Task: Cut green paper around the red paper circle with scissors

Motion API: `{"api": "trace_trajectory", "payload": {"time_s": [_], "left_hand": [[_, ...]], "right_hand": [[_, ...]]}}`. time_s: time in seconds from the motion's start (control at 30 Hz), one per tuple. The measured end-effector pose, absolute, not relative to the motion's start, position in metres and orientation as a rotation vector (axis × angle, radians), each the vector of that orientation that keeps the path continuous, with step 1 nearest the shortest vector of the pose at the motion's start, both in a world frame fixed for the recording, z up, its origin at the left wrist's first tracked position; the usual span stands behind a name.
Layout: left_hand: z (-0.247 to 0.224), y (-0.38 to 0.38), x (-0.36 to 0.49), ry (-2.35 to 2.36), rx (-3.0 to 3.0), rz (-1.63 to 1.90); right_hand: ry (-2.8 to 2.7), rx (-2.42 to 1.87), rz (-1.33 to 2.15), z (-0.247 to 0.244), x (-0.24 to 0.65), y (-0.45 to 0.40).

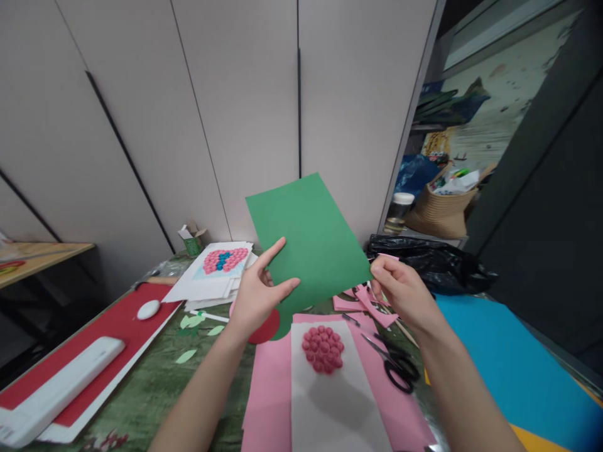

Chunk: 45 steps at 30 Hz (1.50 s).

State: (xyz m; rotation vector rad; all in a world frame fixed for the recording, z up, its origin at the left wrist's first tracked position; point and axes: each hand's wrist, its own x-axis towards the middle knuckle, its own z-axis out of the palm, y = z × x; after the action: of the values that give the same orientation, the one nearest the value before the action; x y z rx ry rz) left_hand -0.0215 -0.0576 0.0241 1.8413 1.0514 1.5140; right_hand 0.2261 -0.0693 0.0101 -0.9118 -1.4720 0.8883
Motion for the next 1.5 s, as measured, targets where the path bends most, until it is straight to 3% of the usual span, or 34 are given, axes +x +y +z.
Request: {"api": "trace_trajectory", "payload": {"time_s": [0.3, 0.47, 0.7, 1.03, 1.23, 1.5], "left_hand": [[0.019, -0.050, -0.025, 1.022, 1.956, 1.364], [0.014, -0.046, -0.022, 1.024, 2.078, 1.142], [0.013, -0.035, -0.027, 1.327, 2.132, 1.630], [0.017, -0.048, -0.024, 1.031, 1.830, 1.343], [0.020, -0.050, -0.027, 0.899, 1.605, 1.263], [0.017, -0.050, -0.020, 0.892, 1.505, 1.198]], "right_hand": [[-1.563, -0.940, 1.020, 0.013, 0.234, -0.067], [-1.532, -1.111, 0.813, 0.006, 0.229, -0.061], [-1.859, -1.279, 0.611, 0.010, 0.224, -0.069], [-2.197, -1.394, 0.468, 0.028, 0.210, -0.098], [-2.226, -1.242, 0.191, 0.021, 0.214, -0.096], [-2.197, -1.000, 0.117, 0.025, 0.207, -0.099]]}}
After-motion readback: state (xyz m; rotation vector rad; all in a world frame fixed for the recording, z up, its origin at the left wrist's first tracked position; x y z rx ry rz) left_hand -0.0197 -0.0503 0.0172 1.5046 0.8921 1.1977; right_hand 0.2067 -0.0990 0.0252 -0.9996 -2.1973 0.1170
